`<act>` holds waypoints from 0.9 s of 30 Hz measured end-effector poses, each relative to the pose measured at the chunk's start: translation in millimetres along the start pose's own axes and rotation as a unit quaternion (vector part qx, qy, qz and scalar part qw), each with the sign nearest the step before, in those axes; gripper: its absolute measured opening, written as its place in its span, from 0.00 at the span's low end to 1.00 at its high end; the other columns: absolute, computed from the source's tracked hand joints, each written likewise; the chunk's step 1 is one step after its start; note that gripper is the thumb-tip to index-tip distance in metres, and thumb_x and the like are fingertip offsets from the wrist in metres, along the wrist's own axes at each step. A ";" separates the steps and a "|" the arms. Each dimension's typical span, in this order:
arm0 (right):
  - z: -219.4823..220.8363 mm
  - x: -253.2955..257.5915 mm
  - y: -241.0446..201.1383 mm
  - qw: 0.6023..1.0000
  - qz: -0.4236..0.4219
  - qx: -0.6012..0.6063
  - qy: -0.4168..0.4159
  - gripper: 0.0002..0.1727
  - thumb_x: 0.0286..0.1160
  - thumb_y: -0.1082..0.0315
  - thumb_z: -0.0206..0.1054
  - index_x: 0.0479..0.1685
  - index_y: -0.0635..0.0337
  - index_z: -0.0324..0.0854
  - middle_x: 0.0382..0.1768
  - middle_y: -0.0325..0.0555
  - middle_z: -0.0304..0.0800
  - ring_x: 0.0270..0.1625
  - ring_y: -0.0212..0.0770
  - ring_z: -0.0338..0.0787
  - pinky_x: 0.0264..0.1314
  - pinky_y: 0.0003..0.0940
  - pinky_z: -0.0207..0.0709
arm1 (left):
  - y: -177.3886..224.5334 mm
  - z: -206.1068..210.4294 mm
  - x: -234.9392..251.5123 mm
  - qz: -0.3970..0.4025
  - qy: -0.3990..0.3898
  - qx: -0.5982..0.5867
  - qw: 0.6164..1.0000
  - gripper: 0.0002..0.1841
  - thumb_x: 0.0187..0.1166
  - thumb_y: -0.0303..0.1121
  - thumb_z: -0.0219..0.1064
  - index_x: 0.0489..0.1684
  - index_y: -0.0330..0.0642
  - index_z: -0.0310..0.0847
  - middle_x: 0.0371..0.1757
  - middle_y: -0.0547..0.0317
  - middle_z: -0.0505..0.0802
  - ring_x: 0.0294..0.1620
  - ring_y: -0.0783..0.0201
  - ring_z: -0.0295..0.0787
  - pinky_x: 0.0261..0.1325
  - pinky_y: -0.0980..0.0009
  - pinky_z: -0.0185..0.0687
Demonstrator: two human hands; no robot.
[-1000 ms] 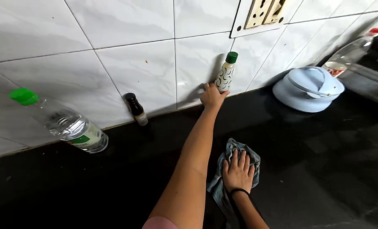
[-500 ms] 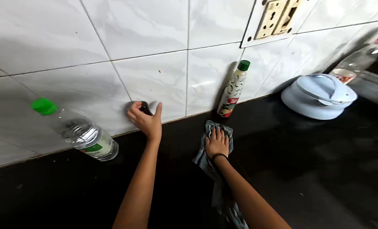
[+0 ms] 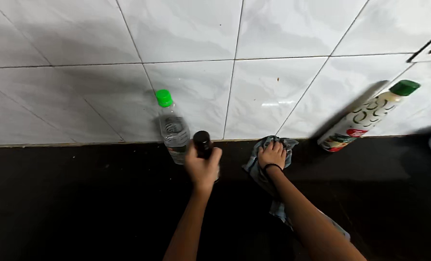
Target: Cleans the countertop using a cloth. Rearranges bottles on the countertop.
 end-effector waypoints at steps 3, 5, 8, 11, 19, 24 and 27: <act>15.8 -25.1 -45.0 0.999 -0.042 -0.002 -0.032 0.38 0.91 0.50 0.50 0.89 0.72 0.56 0.92 0.70 0.49 0.95 0.65 0.47 0.95 0.60 0.36 | 36.0 -49.8 29.9 0.015 0.002 0.170 0.985 0.22 0.59 0.38 0.75 0.53 0.37 0.91 0.83 0.42 0.73 0.58 0.52 0.86 0.52 0.49 0.84; 26.3 -41.2 -76.7 0.995 -0.075 -0.006 -0.061 0.38 0.91 0.50 0.50 0.90 0.70 0.55 0.92 0.68 0.49 0.95 0.64 0.47 0.95 0.59 0.35 | 47.5 -59.0 55.7 0.030 -0.015 0.230 0.973 0.22 0.59 0.42 0.74 0.51 0.39 0.92 0.87 0.31 0.65 0.55 0.45 0.87 0.46 0.42 0.81; 39.0 -57.1 -110.5 0.992 -0.099 -0.016 -0.081 0.38 0.91 0.49 0.50 0.91 0.70 0.54 0.92 0.67 0.49 0.96 0.63 0.46 0.96 0.57 0.34 | 40.3 -58.2 89.9 -0.040 -0.089 0.204 0.974 0.23 0.60 0.44 0.72 0.54 0.46 0.92 0.86 0.39 0.72 0.74 0.42 0.79 0.62 0.38 0.78; 43.2 -59.9 -119.6 0.990 -0.114 -0.021 -0.082 0.37 0.92 0.51 0.50 0.90 0.70 0.55 0.92 0.67 0.51 0.96 0.62 0.47 0.96 0.55 0.35 | 26.3 -48.6 108.5 -0.076 -0.147 0.149 0.975 0.23 0.61 0.41 0.72 0.57 0.47 0.91 0.84 0.42 0.72 0.71 0.47 0.80 0.58 0.43 0.83; 52.7 -66.5 -148.3 0.969 -0.217 -0.015 -0.117 0.32 0.92 0.57 0.52 0.87 0.69 0.61 0.90 0.64 0.57 0.94 0.60 0.54 0.94 0.54 0.45 | 34.6 -90.4 81.3 -0.032 -0.079 0.095 0.992 0.24 0.62 0.36 0.70 0.62 0.46 0.88 0.73 0.53 0.83 0.52 0.64 0.88 0.48 0.59 0.86; 65.7 -84.7 -187.8 0.949 -0.270 -0.023 -0.159 0.32 0.93 0.57 0.50 0.90 0.66 0.59 0.92 0.62 0.53 0.95 0.58 0.50 0.95 0.53 0.42 | 37.9 -183.9 19.0 0.013 -0.021 0.001 1.000 0.30 0.65 0.31 0.69 0.72 0.37 0.72 0.58 0.68 0.95 0.37 0.76 0.93 0.39 0.77 0.90; 77.3 -99.8 -222.9 0.933 -0.317 -0.026 -0.169 0.32 0.93 0.58 0.51 0.90 0.66 0.59 0.91 0.63 0.54 0.95 0.59 0.52 0.95 0.54 0.43 | 51.8 -234.0 -19.0 0.024 -0.042 0.003 0.999 0.35 0.65 0.38 0.77 0.76 0.44 0.69 0.60 0.75 0.94 0.38 0.76 0.94 0.42 0.78 0.92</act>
Point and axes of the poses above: each hand's wrist, its own x-axis towards the middle knuckle, its own z-axis out of the palm, y = z × x, the point moved 5 cm from there along x, towards the middle knuckle
